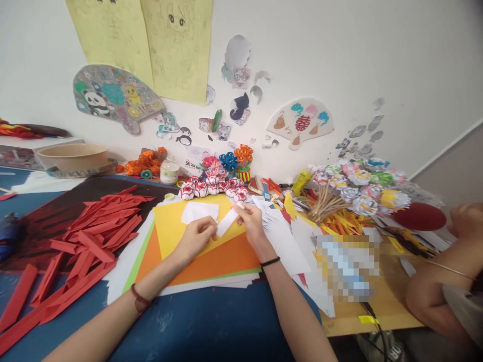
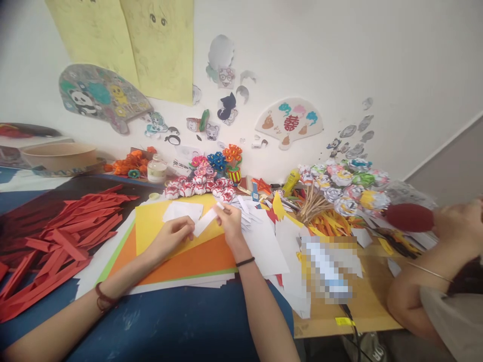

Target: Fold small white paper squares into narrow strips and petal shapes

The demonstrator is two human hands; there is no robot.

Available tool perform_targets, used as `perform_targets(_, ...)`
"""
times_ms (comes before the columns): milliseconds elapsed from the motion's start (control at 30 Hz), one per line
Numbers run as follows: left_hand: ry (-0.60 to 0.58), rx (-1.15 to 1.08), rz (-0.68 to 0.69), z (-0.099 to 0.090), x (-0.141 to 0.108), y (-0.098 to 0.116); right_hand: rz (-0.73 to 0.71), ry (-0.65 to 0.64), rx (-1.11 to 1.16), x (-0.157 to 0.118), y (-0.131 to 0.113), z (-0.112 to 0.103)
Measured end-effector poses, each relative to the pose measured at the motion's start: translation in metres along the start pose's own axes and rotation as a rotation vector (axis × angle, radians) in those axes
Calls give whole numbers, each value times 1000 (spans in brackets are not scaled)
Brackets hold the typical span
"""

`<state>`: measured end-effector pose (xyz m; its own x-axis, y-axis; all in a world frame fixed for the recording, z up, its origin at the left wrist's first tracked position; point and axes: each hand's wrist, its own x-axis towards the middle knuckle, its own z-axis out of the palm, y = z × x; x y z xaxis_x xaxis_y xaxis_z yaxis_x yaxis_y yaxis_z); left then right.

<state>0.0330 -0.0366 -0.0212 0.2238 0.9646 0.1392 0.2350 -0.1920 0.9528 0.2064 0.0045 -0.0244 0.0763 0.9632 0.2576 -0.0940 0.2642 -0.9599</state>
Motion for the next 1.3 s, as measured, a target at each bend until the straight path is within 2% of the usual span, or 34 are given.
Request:
perform_targets(133, -31, 53, 14, 3, -2, -3, -11, 105, 79, 10, 1, -15)
perform_targets(233, 66, 145, 35, 0, -2, -2, -5, 117, 78, 10, -1, -15)
perform_targets(333, 229, 291, 95, -4, -2, 1, 25, 41, 10, 4, -2, -7)
perform_targets(400, 270, 380, 135, -5, -3, 3, 47, -35, -30, 0, -2, -1)
perform_targets(533, 206, 526, 184, 0, -5, 1, 83, -174, -50, -6, 1, 8)
perform_targets(633, 164, 611, 192, 3, -6, -2, 97, -222, -43, -8, 1, 10)
perform_targets(767, 170, 592, 175, 1, -5, -6, 93, -239, 0, -10, -2, 11)
perform_targets(867, 180, 466, 174, -1, -3, -3, 89, -299, 38, -14, -7, 13)
perform_targets(1067, 120, 215, 142, -1, -4, 2, 70, -413, 11, -15, -12, 14)
perform_targets(1300, 231, 457, 92, -5, -4, 0, 77, -405, -75, -11, -1, 12)
